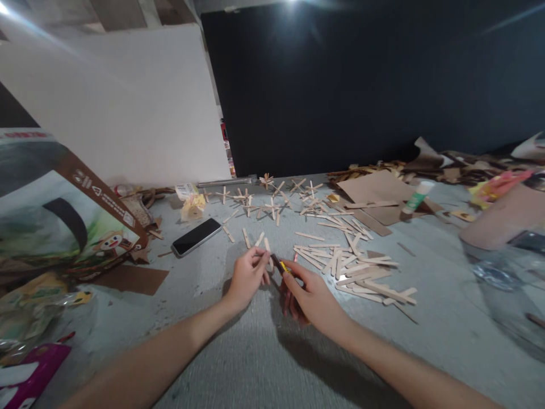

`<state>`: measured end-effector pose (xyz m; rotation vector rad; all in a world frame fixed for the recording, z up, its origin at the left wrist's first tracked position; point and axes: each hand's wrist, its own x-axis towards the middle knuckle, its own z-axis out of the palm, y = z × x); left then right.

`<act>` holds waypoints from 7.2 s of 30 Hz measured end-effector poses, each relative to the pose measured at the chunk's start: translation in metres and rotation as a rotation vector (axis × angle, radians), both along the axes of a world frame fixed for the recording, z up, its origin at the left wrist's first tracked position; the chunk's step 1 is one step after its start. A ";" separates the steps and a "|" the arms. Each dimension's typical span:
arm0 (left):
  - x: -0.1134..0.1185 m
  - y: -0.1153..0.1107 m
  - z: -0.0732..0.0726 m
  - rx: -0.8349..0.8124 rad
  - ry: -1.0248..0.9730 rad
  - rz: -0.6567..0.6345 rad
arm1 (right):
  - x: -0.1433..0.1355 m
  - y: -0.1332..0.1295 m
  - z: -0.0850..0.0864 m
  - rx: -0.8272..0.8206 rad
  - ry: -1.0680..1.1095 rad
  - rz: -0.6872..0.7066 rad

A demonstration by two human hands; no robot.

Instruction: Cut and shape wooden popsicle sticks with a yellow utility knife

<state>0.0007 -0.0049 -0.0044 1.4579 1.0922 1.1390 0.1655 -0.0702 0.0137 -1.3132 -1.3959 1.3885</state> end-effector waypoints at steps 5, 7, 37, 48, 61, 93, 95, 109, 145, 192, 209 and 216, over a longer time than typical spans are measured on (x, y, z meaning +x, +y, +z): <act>0.001 -0.002 0.001 0.008 0.001 -0.011 | 0.001 0.000 0.001 -0.002 -0.034 -0.001; 0.001 -0.002 0.002 0.009 0.002 -0.012 | 0.001 0.000 0.002 0.000 -0.033 0.000; 0.001 0.000 0.001 0.012 -0.007 -0.012 | 0.002 0.000 0.001 0.004 -0.009 0.008; 0.003 0.002 -0.001 -0.045 -0.049 -0.046 | 0.001 0.001 -0.003 0.013 0.021 0.010; 0.001 0.003 -0.002 0.005 -0.020 -0.018 | 0.000 0.002 -0.002 0.018 0.022 0.027; 0.000 -0.001 0.004 0.072 0.005 0.037 | 0.001 0.002 0.003 -0.004 0.031 0.046; 0.000 0.000 0.004 0.070 0.001 0.038 | 0.002 0.002 0.005 -0.004 0.025 0.044; 0.002 -0.001 0.003 -0.111 -0.066 -0.037 | 0.000 0.001 0.003 -0.007 0.026 0.035; 0.000 0.002 0.000 -0.076 -0.080 -0.087 | 0.001 0.003 0.003 -0.018 0.043 0.089; -0.002 0.008 -0.008 0.048 -0.059 -0.047 | 0.005 0.009 0.009 -0.034 0.097 -0.030; -0.002 0.002 -0.001 0.074 0.099 -0.084 | 0.009 0.013 0.009 0.055 -0.053 -0.185; -0.004 0.005 -0.001 0.057 0.013 -0.049 | 0.010 0.013 0.007 0.098 -0.087 -0.150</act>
